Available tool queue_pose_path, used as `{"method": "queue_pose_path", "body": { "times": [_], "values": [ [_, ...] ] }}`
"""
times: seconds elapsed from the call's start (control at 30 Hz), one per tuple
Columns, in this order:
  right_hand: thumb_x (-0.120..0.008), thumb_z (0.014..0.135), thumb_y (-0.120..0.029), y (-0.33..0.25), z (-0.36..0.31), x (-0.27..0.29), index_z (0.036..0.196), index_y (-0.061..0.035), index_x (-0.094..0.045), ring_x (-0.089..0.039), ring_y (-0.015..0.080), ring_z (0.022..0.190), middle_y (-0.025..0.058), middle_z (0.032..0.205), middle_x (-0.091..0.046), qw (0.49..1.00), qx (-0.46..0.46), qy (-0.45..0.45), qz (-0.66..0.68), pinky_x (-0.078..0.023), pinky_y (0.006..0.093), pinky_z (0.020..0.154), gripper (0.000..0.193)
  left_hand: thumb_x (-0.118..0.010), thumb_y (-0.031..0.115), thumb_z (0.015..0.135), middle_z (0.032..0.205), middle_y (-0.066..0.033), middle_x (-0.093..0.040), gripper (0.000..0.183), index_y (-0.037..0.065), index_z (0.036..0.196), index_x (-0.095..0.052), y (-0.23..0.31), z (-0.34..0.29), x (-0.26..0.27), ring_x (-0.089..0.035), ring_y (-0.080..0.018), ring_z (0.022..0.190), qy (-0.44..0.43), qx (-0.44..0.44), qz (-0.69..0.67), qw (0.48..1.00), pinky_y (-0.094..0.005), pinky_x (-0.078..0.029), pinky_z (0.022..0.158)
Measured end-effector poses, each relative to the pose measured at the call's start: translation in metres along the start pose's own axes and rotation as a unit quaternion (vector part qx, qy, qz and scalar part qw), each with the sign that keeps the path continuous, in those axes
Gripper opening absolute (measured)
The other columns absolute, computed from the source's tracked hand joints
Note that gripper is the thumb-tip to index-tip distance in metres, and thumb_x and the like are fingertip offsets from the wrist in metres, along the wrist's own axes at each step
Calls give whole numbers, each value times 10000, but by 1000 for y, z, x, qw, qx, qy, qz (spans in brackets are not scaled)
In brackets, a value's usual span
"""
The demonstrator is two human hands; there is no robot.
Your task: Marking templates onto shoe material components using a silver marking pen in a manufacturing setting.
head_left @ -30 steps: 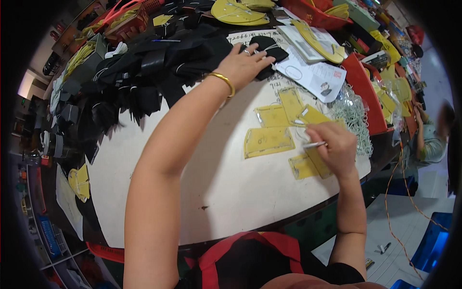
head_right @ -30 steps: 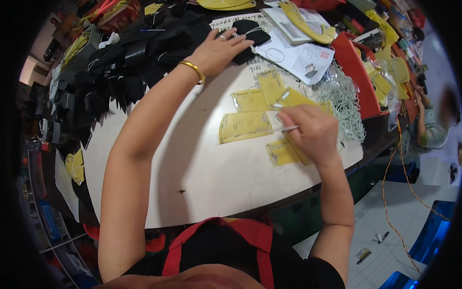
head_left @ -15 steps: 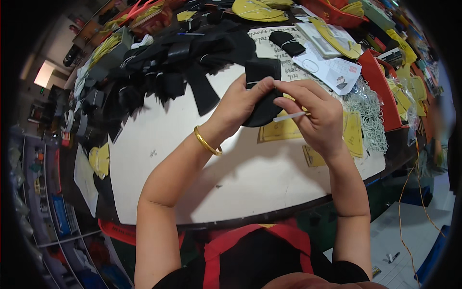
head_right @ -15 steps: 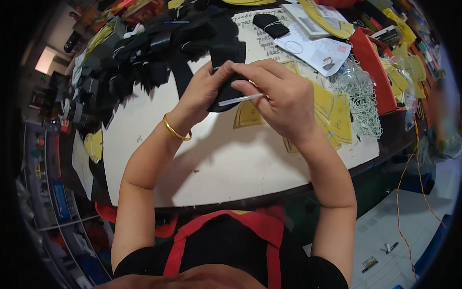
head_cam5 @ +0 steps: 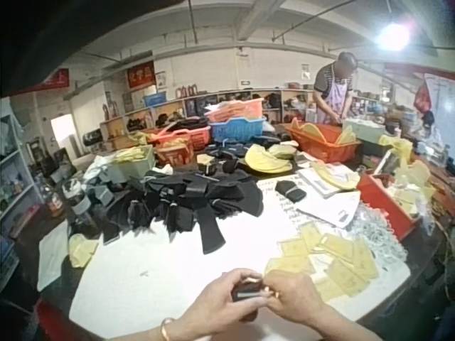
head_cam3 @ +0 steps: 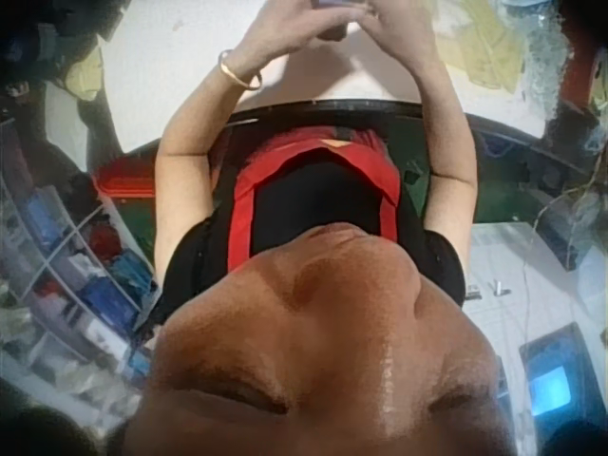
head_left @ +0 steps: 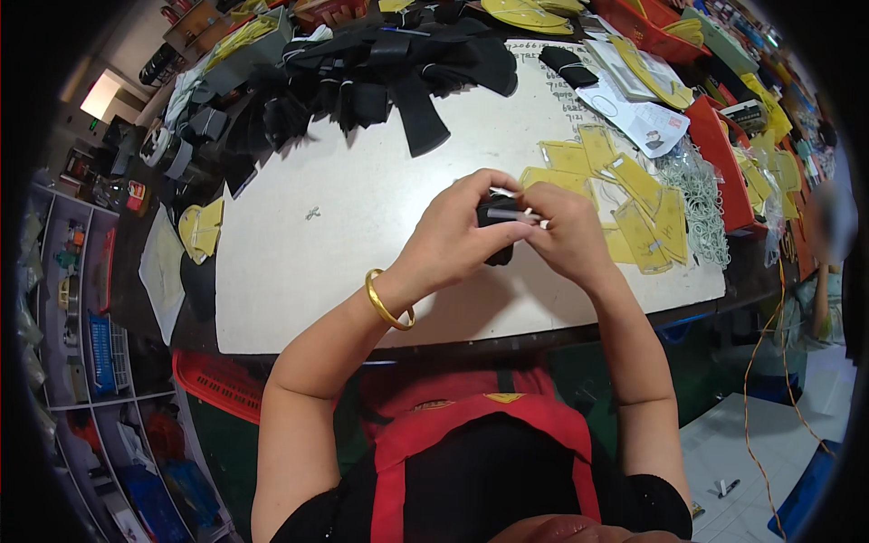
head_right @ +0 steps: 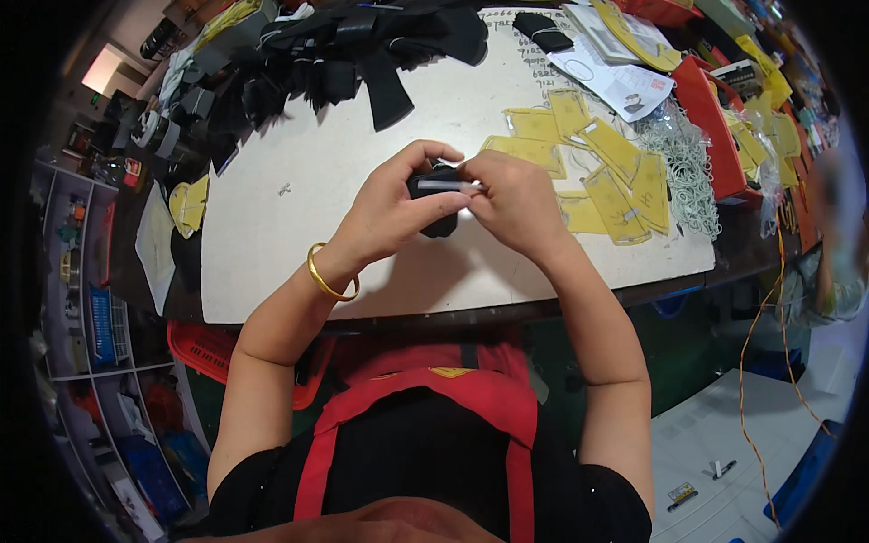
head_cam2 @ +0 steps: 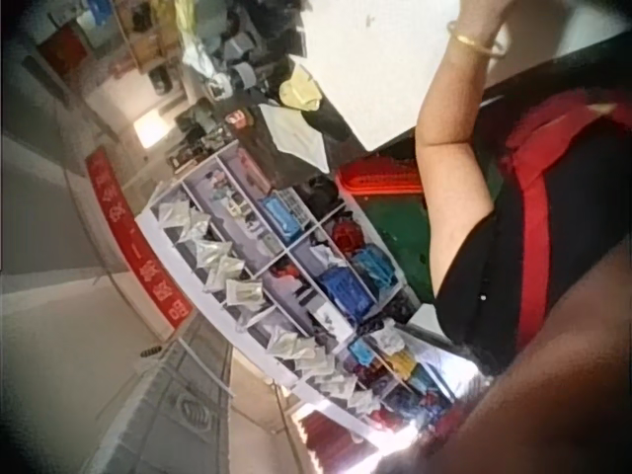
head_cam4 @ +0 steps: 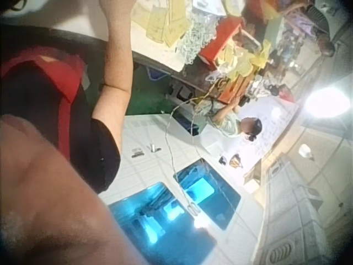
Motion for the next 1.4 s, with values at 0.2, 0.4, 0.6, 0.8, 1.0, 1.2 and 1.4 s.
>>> {"method": "queue_pose_path", "body": {
  "times": [0.2, 0.4, 0.6, 0.8, 1.0, 1.2, 1.4],
  "values": [
    [-736, 859, -112, 11, 6, -14, 1052, -30, -741, -660, 185, 673, 98, 813, -696, 959, -110, -88, 248, -495, 291, 619, 210, -816, 156, 764, 959, -127, -567, 851, 133, 1470, -342, -2, -21, 18, -620, -308, 862, 18, -74, 102, 992, -376, -502, 785],
    [-763, 732, -66, -37, 6, -10, 791, -54, -653, -657, 185, 641, 57, 756, -641, 984, 97, 29, 148, -491, 298, 509, 125, -789, 224, 838, 977, -106, -632, 660, 33, 1368, -444, -37, -29, 27, -611, -156, 710, 82, 57, -28, 995, -310, -502, 664],
    [-712, 792, -188, 17, 41, 1, 786, -130, -615, -661, 263, 625, 62, 739, -634, 943, 109, 214, -232, -508, 349, 521, 113, -732, 274, 911, 763, -50, -672, 305, -2, 1019, -663, -32, -34, 1, -619, -104, 665, -172, 185, 69, 965, -283, -495, 620],
    [-721, 843, -254, 69, 57, 36, 953, -87, -696, -697, 340, 827, 106, 855, -715, 948, -73, 65, -304, -543, 467, 733, 202, -767, 312, 834, 755, -206, -682, 363, -15, 947, -657, -41, -35, 37, -680, -351, 686, -87, 124, 236, 960, -421, -511, 641],
    [-824, 795, -254, 1, 25, -14, 991, -16, -711, -620, 132, 756, 61, 903, -698, 969, -89, -176, 147, -493, 267, 700, 328, -757, 314, 835, 770, -194, -689, 346, 8, 967, -663, -48, -19, 43, -688, -343, 739, -140, 147, 240, 949, -418, -515, 684],
    [-845, 711, -426, 3, 25, -41, 970, -80, -747, -664, 226, 674, 83, 832, -721, 981, -86, -160, 70, -508, 336, 625, 443, -802, 294, 797, 848, -172, -714, 397, 31, 1063, -670, -43, 9, 52, -690, -332, 781, -180, 101, 374, 904, -408, -519, 730],
    [-798, 789, -342, 4, 21, -50, 985, -93, -753, -658, 219, 619, 77, 757, -705, 991, -27, -130, 16, -500, 322, 590, 321, -864, 388, 691, 1177, -174, -653, 647, 36, 1192, -654, -48, 32, 69, -553, -359, 1202, -221, 51, 466, 855, -408, -447, 988]
  ]
}}
Point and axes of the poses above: each hand's wrist, its own z-axis towards the middle knuckle, its own x-axis out of the back of the hand, y = z × x, the point moved 6 cm from there along z, towards the middle knuckle
